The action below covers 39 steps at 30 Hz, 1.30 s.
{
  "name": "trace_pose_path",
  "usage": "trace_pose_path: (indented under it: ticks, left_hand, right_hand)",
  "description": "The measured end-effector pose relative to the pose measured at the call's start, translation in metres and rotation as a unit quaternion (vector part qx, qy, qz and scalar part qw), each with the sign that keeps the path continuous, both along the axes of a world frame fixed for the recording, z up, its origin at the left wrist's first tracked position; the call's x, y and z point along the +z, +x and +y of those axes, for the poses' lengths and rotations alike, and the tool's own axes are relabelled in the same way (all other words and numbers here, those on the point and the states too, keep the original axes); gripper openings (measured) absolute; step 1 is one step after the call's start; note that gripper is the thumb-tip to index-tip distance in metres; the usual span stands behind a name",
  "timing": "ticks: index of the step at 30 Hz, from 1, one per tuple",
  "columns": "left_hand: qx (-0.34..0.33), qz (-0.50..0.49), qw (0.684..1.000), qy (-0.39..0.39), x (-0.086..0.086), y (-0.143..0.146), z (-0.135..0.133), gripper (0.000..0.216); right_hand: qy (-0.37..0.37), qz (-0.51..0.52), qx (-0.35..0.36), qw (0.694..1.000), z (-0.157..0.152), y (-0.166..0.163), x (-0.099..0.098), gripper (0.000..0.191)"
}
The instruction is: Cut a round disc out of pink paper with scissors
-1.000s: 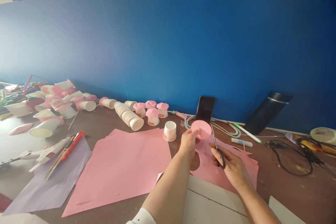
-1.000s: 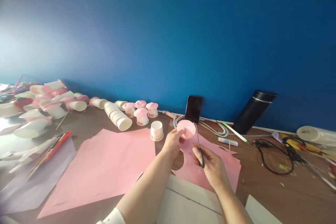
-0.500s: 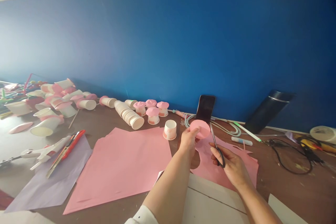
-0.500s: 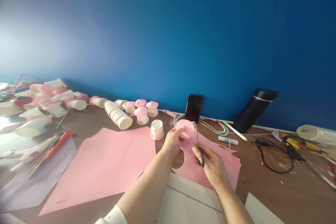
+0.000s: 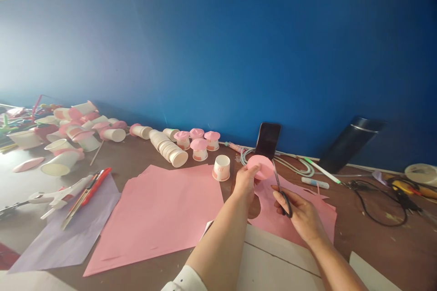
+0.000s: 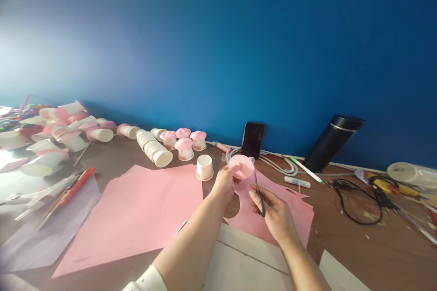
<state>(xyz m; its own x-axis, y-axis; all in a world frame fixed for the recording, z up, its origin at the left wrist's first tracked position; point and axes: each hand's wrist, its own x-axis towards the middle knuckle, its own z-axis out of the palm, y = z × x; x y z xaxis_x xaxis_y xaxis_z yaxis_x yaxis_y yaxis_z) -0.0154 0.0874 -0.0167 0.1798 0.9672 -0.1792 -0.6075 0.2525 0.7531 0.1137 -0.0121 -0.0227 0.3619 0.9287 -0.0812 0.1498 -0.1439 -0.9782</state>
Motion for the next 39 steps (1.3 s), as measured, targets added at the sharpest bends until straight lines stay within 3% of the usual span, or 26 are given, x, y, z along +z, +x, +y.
trace_pose_path:
  ticks: [15, 39]
  left_hand:
    - [-0.014, 0.017, 1.0, -0.006, -0.008, 0.002, 0.005, 0.041]
    - [0.017, -0.024, 0.999, -0.041, -0.006, 0.004, 0.005, 0.037]
  right_hand:
    - [-0.026, 0.023, -0.016, 0.999, 0.0, -0.009, 0.018, 0.07]
    - [-0.017, 0.021, 0.021, 0.999, 0.002, -0.004, 0.005, 0.064]
